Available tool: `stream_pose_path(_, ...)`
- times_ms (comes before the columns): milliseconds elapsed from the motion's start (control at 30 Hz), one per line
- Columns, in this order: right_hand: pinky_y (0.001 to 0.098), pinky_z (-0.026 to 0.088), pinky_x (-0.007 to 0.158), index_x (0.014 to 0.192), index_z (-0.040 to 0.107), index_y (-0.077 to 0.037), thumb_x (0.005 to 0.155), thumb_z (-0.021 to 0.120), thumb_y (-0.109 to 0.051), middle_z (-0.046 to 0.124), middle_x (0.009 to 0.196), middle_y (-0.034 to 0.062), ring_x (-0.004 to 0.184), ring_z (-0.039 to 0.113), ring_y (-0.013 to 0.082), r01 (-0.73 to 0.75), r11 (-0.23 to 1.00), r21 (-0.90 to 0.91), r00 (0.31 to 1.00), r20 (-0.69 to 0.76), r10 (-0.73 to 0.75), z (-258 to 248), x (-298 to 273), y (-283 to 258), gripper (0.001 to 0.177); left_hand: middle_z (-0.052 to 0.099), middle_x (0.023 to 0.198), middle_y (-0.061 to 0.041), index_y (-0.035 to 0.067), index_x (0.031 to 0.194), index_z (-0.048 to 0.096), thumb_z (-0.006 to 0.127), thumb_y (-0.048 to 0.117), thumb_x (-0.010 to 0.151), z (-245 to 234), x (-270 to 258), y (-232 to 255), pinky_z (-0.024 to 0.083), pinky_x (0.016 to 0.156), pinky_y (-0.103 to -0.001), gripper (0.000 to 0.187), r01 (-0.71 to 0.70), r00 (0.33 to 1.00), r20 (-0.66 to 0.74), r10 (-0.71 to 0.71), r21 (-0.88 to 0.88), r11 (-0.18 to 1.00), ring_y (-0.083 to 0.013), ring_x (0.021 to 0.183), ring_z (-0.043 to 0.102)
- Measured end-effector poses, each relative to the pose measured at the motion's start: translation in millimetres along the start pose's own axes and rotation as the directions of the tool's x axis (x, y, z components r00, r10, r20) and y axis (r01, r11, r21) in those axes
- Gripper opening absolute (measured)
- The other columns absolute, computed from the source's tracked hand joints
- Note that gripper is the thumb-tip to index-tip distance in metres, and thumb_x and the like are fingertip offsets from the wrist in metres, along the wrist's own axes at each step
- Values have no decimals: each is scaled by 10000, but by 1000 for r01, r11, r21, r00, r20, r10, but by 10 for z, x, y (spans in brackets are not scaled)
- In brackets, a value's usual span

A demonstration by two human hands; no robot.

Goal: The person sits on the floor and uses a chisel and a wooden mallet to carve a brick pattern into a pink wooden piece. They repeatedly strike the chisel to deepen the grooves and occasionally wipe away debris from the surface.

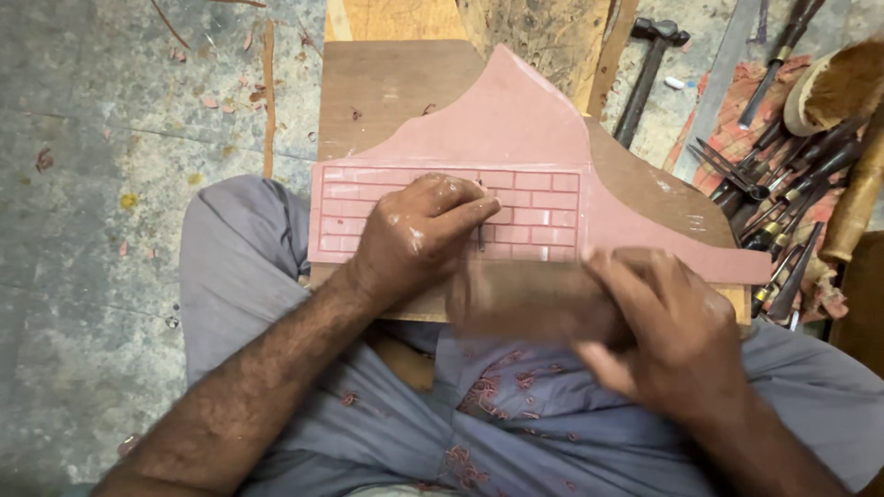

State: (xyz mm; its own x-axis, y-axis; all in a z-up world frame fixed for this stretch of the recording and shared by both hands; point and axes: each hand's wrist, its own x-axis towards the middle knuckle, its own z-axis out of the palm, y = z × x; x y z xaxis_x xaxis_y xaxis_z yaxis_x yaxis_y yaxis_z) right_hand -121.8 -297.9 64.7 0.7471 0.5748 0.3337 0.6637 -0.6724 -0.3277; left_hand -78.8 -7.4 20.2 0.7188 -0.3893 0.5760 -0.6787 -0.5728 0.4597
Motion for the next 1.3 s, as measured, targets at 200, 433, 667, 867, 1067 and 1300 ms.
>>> stream_pose_path(200, 451, 559, 789, 1286, 607, -74, 507, 876, -236, 650, 1116, 140, 947, 679, 341, 1, 999, 36, 1000, 11, -2, -5, 35, -17, 840, 722, 1061, -91, 49, 1099, 741, 779, -38, 762, -2, 22, -26, 613, 812, -351, 351, -31, 1000, -5, 31, 10, 999, -251, 971, 719)
stream_pose_path(433, 451, 559, 745, 1295, 609, -74, 496, 882, -252, 651, 1118, 140, 916, 676, 339, 9, 1000, -18, 999, 39, -8, 16, 51, 17, 862, 719, 1076, -79, 54, 1095, 730, 788, -40, 777, -29, 20, -47, 605, 814, -355, 336, 13, 1000, -7, -13, -34, 999, -254, 969, 717)
stream_pose_path(667, 446, 555, 757, 1306, 592, -64, 559, 881, -243, 645, 1130, 132, 918, 670, 326, 84, 996, 21, 996, -9, -84, 16, 23, 60, 821, 722, 1042, -74, 57, 1082, 728, 784, -35, 774, -20, 17, -32, 598, 805, -363, 326, 2, 1000, -20, -3, -31, 1000, -254, 952, 713)
stream_pose_path(867, 443, 563, 796, 1318, 577, -61, 538, 876, -263, 647, 1162, 152, 977, 679, 346, -7, 999, 54, 1000, -4, 7, 42, 44, -10, 860, 719, 1007, -85, 44, 1046, 732, 775, -42, 761, -24, 30, -12, 598, 787, -368, 301, 17, 999, -32, -18, -29, 999, -255, 916, 708)
stream_pose_path(1067, 439, 548, 780, 1307, 563, -71, 599, 884, -265, 647, 1136, 143, 961, 676, 340, 56, 997, 53, 997, -54, -53, 1, 86, -55, 801, 723, 1019, -76, 57, 1058, 740, 793, -31, 812, -22, 47, -32, 611, 807, -349, 266, 31, 999, -39, -33, -32, 999, -235, 945, 717)
stream_pose_path(1300, 448, 551, 748, 1310, 590, -54, 518, 901, -264, 639, 1076, 157, 893, 668, 340, -6, 1000, 13, 1000, 13, 6, 14, 65, -42, 876, 720, 1011, -78, 51, 1048, 739, 791, -21, 779, -10, 41, -40, 605, 793, -364, 283, -2, 999, -39, 1, -17, 1000, -255, 934, 717)
